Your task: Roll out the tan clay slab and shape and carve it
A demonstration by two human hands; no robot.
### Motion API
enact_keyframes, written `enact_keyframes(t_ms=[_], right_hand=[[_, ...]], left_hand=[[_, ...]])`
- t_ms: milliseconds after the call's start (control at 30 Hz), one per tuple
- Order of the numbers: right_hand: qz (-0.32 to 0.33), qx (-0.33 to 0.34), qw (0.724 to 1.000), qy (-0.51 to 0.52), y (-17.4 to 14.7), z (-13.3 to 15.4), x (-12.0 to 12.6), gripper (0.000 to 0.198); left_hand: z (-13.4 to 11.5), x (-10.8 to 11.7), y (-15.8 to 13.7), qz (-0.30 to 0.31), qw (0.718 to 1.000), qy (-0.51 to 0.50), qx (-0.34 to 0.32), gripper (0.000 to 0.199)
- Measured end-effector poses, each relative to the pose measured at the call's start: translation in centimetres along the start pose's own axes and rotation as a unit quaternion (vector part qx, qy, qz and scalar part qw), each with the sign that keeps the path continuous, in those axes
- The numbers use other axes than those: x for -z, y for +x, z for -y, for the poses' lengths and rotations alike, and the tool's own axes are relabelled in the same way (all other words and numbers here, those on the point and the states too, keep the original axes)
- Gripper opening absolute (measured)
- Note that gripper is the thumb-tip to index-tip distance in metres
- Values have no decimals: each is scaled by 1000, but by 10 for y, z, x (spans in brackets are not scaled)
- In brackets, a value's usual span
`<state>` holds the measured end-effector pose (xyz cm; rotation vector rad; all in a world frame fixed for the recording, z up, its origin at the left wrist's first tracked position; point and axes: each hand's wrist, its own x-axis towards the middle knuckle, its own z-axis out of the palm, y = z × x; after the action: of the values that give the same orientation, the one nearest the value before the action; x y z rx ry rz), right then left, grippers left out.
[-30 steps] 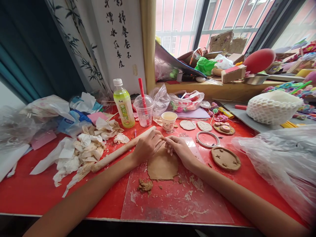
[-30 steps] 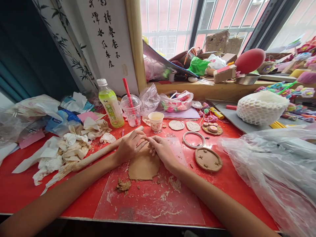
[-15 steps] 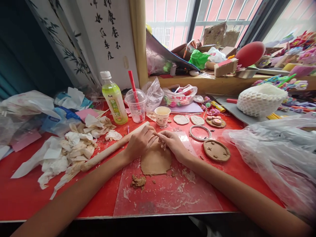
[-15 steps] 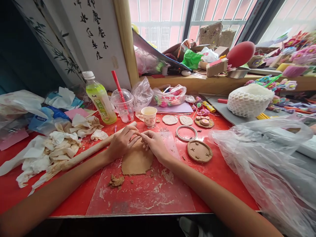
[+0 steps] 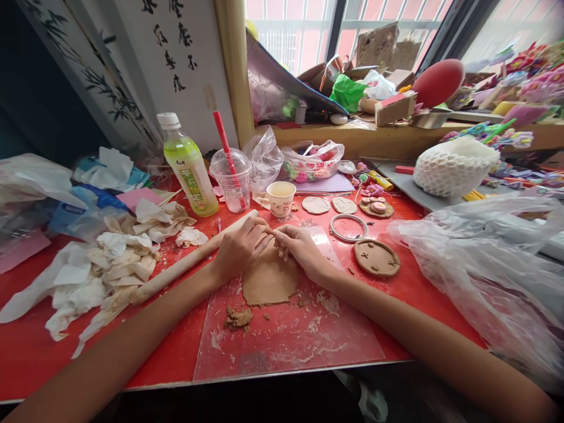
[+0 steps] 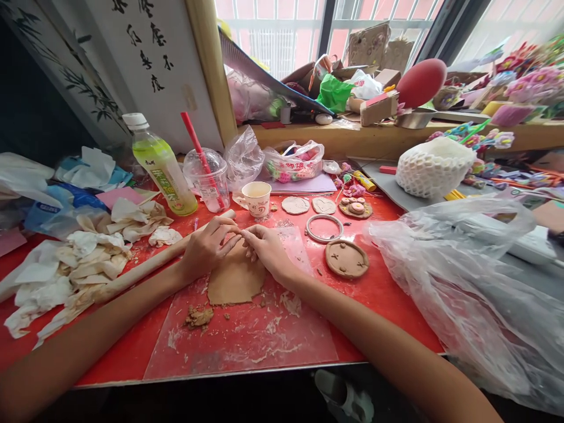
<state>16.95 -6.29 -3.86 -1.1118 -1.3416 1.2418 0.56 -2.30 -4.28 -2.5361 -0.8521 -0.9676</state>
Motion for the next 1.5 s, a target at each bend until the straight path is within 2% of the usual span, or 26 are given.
enact_keyframes(t_ms=[400, 1200, 1500], right_hand=[[-5, -5, 1000, 10, -1, 1, 1, 20], [-5, 3, 1000, 22, -1, -2, 1, 21], [-9, -1, 1000, 23, 0, -1, 1, 23]], left_hand=[[-2, 3, 1, 4, 1000, -11, 0, 15], [-2, 3, 1, -1, 1000, -16, -2, 14], [-2, 3, 2, -16, 1000, 13, -10, 16]])
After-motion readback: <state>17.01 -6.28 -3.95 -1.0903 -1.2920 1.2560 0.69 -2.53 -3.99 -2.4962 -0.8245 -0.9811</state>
